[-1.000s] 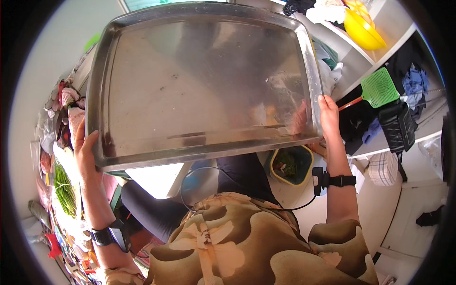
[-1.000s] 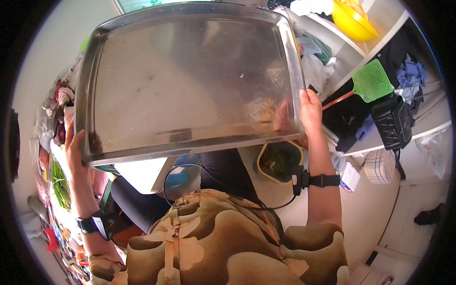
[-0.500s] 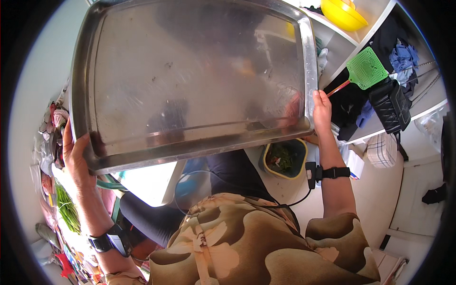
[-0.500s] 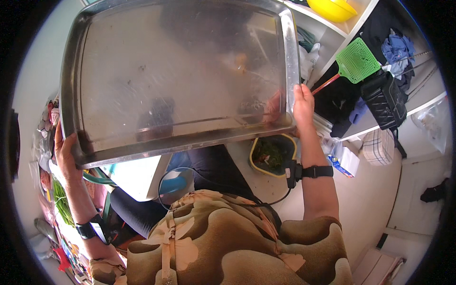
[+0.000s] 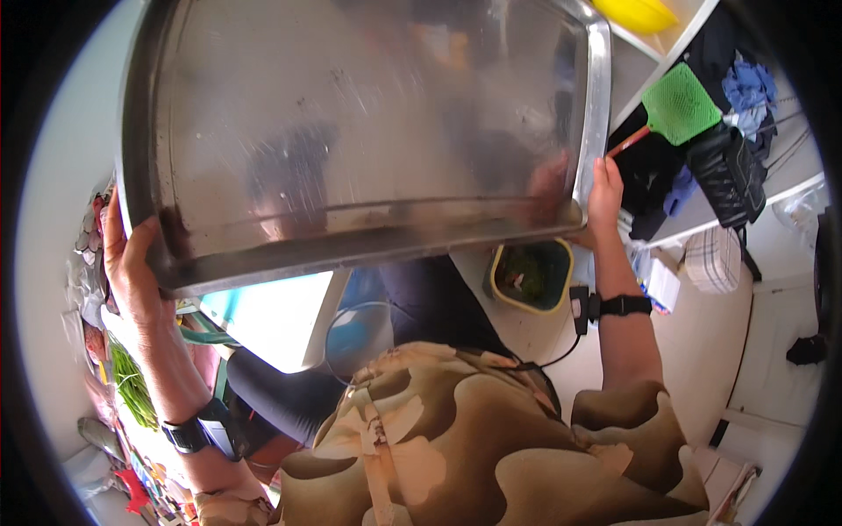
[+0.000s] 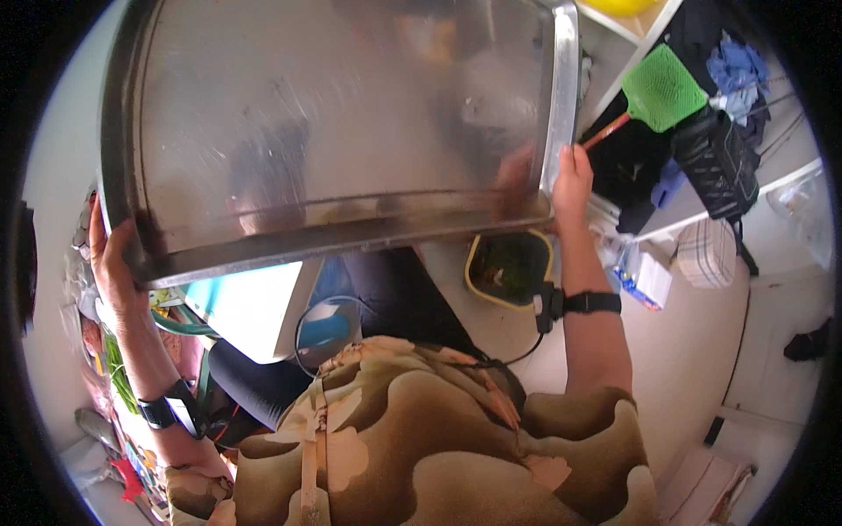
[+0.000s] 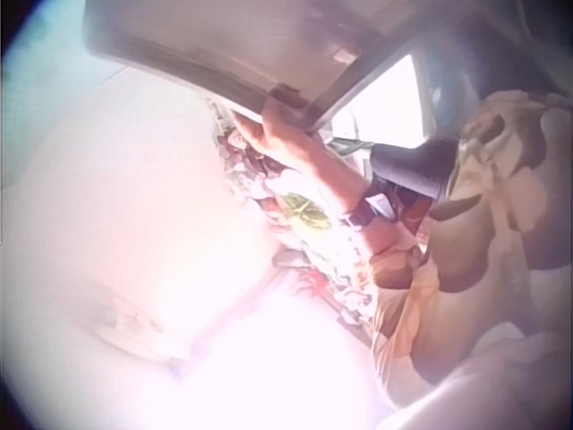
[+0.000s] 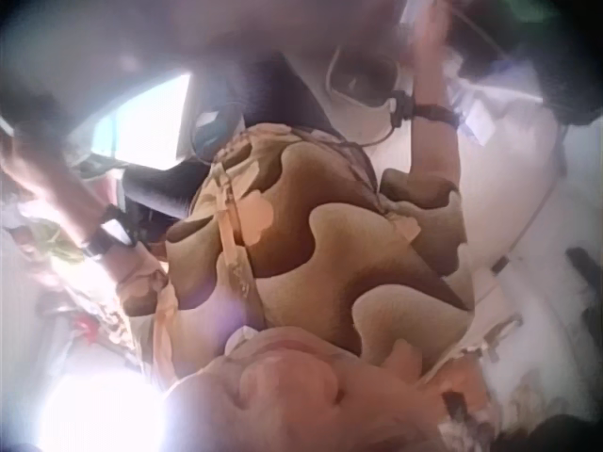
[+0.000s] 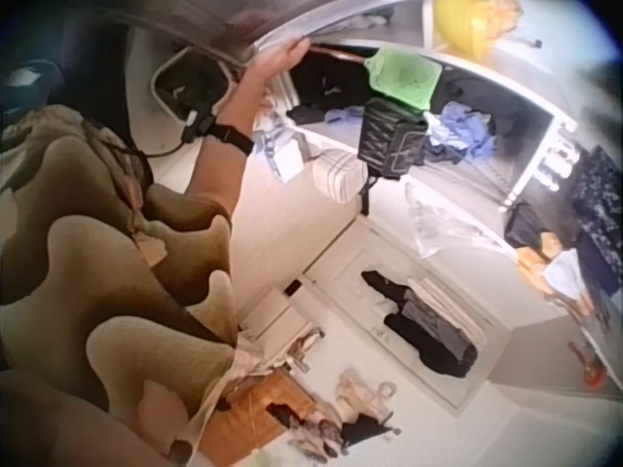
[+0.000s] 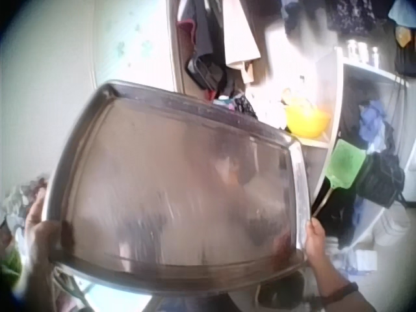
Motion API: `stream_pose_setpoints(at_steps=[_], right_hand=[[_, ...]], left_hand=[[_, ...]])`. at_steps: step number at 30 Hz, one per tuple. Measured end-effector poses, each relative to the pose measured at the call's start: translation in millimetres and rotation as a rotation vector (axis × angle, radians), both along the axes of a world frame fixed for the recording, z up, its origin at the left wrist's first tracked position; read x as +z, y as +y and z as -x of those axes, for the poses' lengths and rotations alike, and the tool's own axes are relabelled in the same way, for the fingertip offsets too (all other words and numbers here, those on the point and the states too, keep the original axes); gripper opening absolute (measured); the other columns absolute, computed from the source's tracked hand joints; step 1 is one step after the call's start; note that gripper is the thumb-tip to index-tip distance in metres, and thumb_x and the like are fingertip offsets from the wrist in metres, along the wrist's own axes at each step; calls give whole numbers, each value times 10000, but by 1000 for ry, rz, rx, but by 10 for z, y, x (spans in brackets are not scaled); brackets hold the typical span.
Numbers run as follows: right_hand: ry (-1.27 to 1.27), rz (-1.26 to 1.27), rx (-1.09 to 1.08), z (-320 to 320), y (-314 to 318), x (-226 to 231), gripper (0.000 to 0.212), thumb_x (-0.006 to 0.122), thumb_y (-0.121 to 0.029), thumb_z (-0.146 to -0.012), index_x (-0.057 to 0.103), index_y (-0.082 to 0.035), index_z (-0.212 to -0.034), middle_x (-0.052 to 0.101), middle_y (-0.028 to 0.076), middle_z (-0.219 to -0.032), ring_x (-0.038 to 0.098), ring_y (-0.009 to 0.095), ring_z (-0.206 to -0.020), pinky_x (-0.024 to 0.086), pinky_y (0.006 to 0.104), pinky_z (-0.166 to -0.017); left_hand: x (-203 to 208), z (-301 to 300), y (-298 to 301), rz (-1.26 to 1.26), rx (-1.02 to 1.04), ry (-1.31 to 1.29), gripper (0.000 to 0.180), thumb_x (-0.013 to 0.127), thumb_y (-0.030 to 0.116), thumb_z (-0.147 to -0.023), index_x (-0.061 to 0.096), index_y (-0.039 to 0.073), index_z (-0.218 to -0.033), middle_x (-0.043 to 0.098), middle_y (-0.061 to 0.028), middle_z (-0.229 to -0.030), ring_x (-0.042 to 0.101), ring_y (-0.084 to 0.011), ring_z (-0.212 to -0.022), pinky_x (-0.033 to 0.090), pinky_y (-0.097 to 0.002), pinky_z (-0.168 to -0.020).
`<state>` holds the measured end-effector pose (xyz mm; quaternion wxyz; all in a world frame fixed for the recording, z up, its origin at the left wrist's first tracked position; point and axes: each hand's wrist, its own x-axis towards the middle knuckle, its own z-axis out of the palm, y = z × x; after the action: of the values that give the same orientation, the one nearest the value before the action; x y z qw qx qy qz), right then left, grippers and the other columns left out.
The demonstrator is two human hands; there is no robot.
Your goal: The person wipes the surface and edges of a metal tray by hand while seated.
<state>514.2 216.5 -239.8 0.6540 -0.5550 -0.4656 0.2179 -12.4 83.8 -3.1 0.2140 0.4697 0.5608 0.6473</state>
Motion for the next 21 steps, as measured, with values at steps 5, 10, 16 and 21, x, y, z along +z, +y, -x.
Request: stream_pose_setpoints(at_steps=[5,10,16,21], right_hand=[[7,6,11,-54,48,-78,286,505,-257,-966,610,5,-922,586,12,-768,489,94,-702,423,271,-660],[34,-17,2,-18,11,-128,266,504,-241,-966,596,0,-901,531,-14,-735,448,80,-683,397,268,-630],[18,-40,-61,47,-79,-214,251,502,-223,-965,562,-3,-862,474,-29,-718,404,82,-669,367,269,-614],[91,-72,-58,5,-130,-312,240,493,-222,-969,560,-8,-883,480,-23,-742,404,78,-692,364,261,-630]], left_hand=[[-1,160,67,20,-10,47,508,567,20,-811,513,42,-1316,628,-117,-1125,630,-207,-960,529,-284,-835],[10,162,92,31,27,161,520,587,68,-816,510,48,-1330,644,-108,-1111,647,-197,-934,534,-286,-821],[48,157,98,-20,1,123,519,597,49,-809,518,44,-1322,645,-102,-1125,649,-204,-949,519,-286,-853],[83,66,110,-14,80,233,491,606,70,-814,557,81,-1302,633,-103,-1173,625,-218,-1019,493,-335,-911]])
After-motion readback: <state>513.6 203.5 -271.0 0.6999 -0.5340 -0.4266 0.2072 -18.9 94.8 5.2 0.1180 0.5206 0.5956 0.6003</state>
